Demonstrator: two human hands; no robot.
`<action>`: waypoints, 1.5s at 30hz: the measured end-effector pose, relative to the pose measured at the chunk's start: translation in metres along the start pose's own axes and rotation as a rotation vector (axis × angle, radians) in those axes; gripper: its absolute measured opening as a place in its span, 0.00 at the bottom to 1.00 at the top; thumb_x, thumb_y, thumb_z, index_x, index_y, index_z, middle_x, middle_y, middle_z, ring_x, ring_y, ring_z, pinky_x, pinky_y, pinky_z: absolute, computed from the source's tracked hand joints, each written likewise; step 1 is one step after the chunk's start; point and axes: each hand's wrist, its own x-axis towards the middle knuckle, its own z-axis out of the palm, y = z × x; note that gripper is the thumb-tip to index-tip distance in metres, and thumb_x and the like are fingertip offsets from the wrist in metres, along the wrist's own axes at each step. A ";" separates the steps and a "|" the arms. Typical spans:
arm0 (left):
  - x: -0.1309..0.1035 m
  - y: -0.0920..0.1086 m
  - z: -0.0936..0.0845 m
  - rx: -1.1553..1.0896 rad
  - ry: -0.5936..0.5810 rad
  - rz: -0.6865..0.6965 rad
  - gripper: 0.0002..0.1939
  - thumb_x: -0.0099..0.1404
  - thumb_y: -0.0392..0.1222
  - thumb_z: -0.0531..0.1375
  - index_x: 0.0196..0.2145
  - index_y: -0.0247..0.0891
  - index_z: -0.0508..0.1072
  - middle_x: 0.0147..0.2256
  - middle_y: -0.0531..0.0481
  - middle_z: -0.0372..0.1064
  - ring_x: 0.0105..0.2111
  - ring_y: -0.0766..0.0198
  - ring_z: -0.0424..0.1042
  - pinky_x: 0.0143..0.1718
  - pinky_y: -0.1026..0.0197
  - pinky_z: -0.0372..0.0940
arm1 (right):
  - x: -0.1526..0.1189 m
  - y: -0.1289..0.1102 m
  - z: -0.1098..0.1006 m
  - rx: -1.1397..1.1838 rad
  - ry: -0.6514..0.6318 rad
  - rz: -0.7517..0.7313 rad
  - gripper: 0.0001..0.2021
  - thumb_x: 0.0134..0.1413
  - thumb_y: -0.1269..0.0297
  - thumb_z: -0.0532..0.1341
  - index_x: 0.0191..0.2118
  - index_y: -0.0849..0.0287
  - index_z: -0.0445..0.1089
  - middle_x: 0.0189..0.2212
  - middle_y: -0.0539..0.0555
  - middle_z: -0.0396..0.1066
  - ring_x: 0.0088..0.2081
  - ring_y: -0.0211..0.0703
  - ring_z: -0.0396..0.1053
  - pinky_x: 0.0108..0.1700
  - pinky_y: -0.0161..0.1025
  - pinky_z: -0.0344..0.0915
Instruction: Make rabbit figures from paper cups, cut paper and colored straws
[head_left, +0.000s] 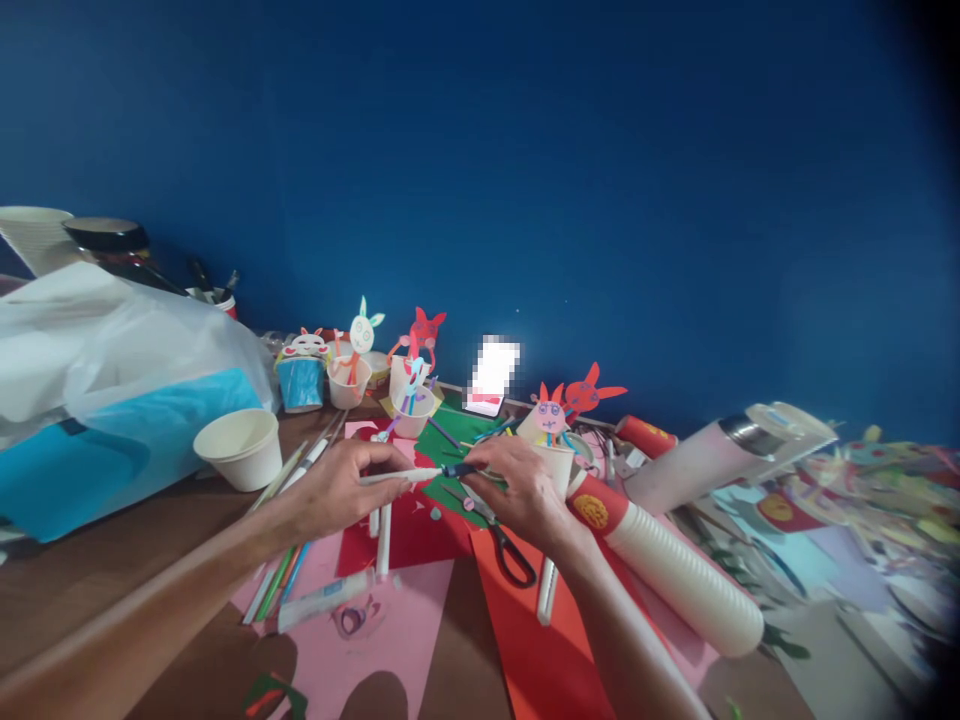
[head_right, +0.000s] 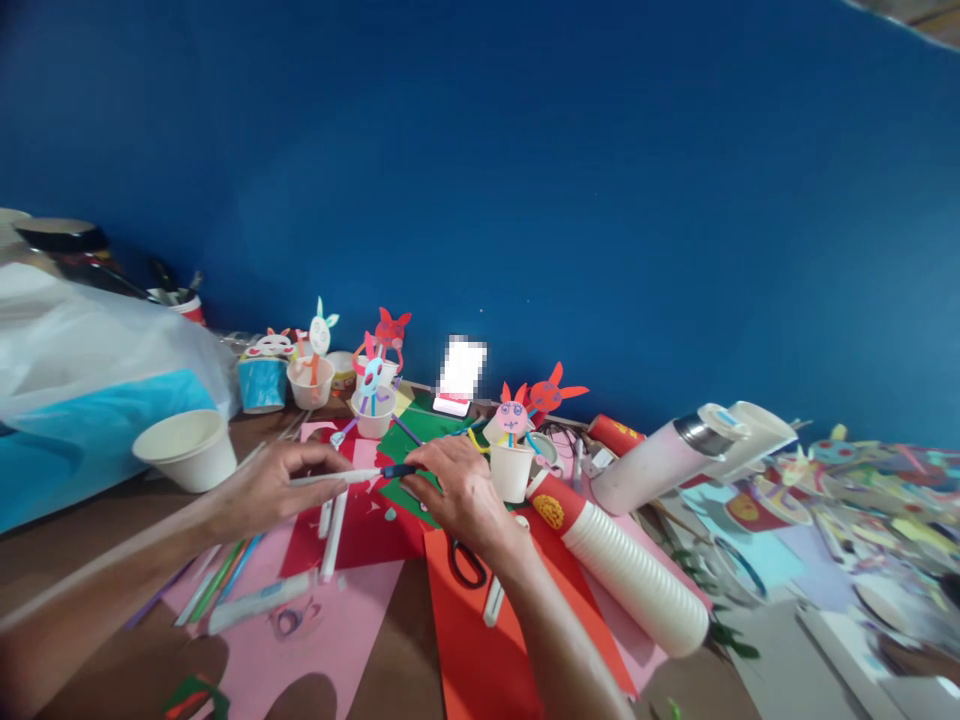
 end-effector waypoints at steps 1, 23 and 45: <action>0.000 0.001 0.000 0.003 -0.002 -0.005 0.13 0.57 0.47 0.55 0.31 0.38 0.75 0.26 0.51 0.72 0.26 0.65 0.67 0.26 0.64 0.60 | 0.000 0.000 0.001 -0.010 0.001 -0.005 0.06 0.55 0.63 0.57 0.35 0.58 0.68 0.33 0.55 0.70 0.37 0.43 0.67 0.41 0.40 0.60; 0.001 -0.010 0.000 0.027 -0.130 -0.043 0.15 0.57 0.48 0.54 0.31 0.36 0.75 0.24 0.52 0.70 0.24 0.65 0.65 0.24 0.65 0.57 | 0.000 -0.007 0.013 -0.153 -0.096 -0.136 0.06 0.58 0.65 0.54 0.35 0.60 0.66 0.32 0.55 0.71 0.35 0.43 0.65 0.40 0.40 0.58; 0.009 -0.043 0.011 -0.130 -0.305 0.009 0.12 0.56 0.47 0.57 0.25 0.35 0.71 0.18 0.56 0.60 0.19 0.70 0.57 0.21 0.67 0.52 | -0.013 -0.011 0.034 -0.177 -0.134 -0.239 0.09 0.59 0.67 0.51 0.34 0.59 0.68 0.23 0.52 0.70 0.26 0.39 0.65 0.30 0.36 0.56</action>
